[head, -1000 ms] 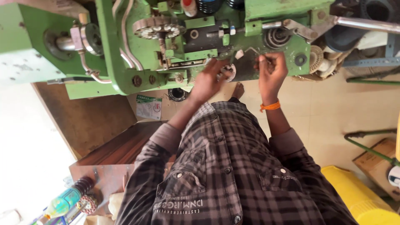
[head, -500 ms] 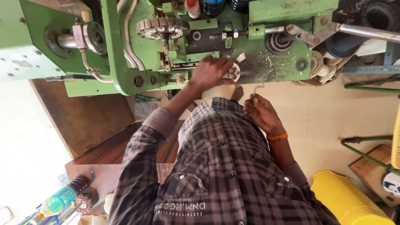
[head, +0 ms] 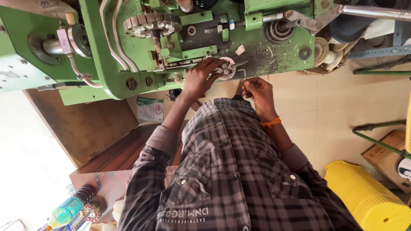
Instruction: The person uses a spanner to loosen and tighten a bolt on a green industrial machine, repositioning a metal component on the machine bed. They then operate the machine, pressing its lever and adjusting parts as it runs.
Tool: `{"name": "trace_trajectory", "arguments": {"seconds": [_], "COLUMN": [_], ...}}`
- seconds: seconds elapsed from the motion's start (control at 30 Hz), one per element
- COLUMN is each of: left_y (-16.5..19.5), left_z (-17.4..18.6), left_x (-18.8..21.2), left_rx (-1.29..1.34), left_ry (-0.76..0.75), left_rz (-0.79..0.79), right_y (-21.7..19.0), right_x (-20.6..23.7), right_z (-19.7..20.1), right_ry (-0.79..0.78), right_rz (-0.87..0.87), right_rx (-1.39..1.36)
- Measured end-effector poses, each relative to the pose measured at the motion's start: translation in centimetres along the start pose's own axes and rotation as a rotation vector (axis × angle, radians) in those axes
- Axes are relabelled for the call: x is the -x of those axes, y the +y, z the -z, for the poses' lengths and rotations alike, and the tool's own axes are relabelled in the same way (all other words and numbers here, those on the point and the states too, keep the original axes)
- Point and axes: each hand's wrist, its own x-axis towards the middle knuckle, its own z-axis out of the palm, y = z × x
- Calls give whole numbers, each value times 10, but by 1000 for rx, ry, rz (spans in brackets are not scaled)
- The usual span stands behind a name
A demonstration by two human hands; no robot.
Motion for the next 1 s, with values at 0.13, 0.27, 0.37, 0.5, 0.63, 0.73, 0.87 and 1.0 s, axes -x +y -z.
{"name": "trace_trajectory", "arguments": {"seconds": [0.13,0.27,0.37,0.5,0.63,0.73,0.87,1.0], "left_y": [1,10,12,10,9,8,6,6], "left_z": [17,12,2,-8,-15,-17,-16,-15], "left_x": [8,11,9,10,11,11,10,10], "left_rx": [31,209,288,299,189,193,189,180], "left_ry": [-1,5,-5,25,51,50,36,45], "left_rz": [-69,-32,11,57,57,71,66,55], "right_y": [1,2,1,-1,1,3,4,5], "right_x": [-1,-4,-4,-3,-5,-9,-13,-14], "right_z": [-5,-13,-16,-15,-14,-13,-7,-2], "right_ry": [-6,13,-31,51,12,-33,-53,-61], "right_rz": [-105,-60,0,-17,-55,-45,-176,-289], "right_rx": [-47,114,153,55,71,90,22,-97]}}
